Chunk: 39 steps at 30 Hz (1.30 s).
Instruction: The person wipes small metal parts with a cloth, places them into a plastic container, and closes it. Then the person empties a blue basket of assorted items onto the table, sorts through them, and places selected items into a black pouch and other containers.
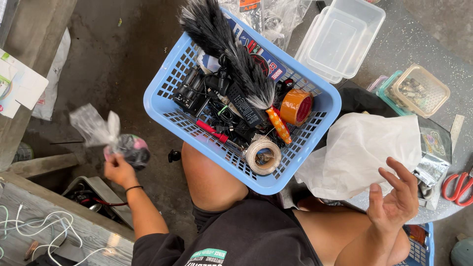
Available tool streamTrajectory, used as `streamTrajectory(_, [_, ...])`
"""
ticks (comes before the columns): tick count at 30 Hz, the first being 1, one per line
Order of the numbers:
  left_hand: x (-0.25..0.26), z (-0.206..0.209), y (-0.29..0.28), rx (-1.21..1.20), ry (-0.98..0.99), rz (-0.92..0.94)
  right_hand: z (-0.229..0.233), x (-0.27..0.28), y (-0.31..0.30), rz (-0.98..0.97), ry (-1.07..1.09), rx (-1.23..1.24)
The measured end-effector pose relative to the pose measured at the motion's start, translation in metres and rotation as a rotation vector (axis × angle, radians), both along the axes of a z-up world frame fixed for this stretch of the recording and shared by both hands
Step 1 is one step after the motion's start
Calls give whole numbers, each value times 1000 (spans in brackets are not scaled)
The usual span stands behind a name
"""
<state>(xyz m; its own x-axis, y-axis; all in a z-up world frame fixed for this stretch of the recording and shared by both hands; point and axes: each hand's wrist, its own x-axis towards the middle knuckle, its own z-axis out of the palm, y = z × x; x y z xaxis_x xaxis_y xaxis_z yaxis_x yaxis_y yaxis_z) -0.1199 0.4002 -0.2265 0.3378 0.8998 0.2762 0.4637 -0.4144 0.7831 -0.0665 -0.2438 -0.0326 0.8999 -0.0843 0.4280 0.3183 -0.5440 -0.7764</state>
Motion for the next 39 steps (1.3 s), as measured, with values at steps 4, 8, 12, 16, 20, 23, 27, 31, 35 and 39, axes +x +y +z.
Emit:
streamTrajectory(4, [-3,5,-42,-110,125,83,2,0,3,-26,27,-22])
streamTrajectory(8, [-3,11,-72,-392,55,206,16,4,11,2,54,-89])
streamTrajectory(12, [-5,4,-84,-633,140,204,32,8,21,20,75,-324])
streamTrajectory(16, [4,-9,-63,-336,-66,116,21,12,28,-98,91,-615])
streamTrajectory(20, [23,25,-42,-148,-321,-130,-2,9,16,-275,223,-372])
streamTrajectory(23, [30,83,-68,9,-527,-380,-3,-2,8,-443,-136,-288])
streamTrajectory(27, [46,167,-151,117,-692,-922,10,-12,49,-121,-393,106])
streamTrajectory(31, [62,201,-224,-42,-307,-1427,29,0,139,737,-218,165])
streamTrajectory(35, [81,177,-236,118,-307,-1576,51,12,178,942,-432,0])
streamTrajectory(39, [98,131,-191,205,-509,-1069,57,11,145,532,-472,125])
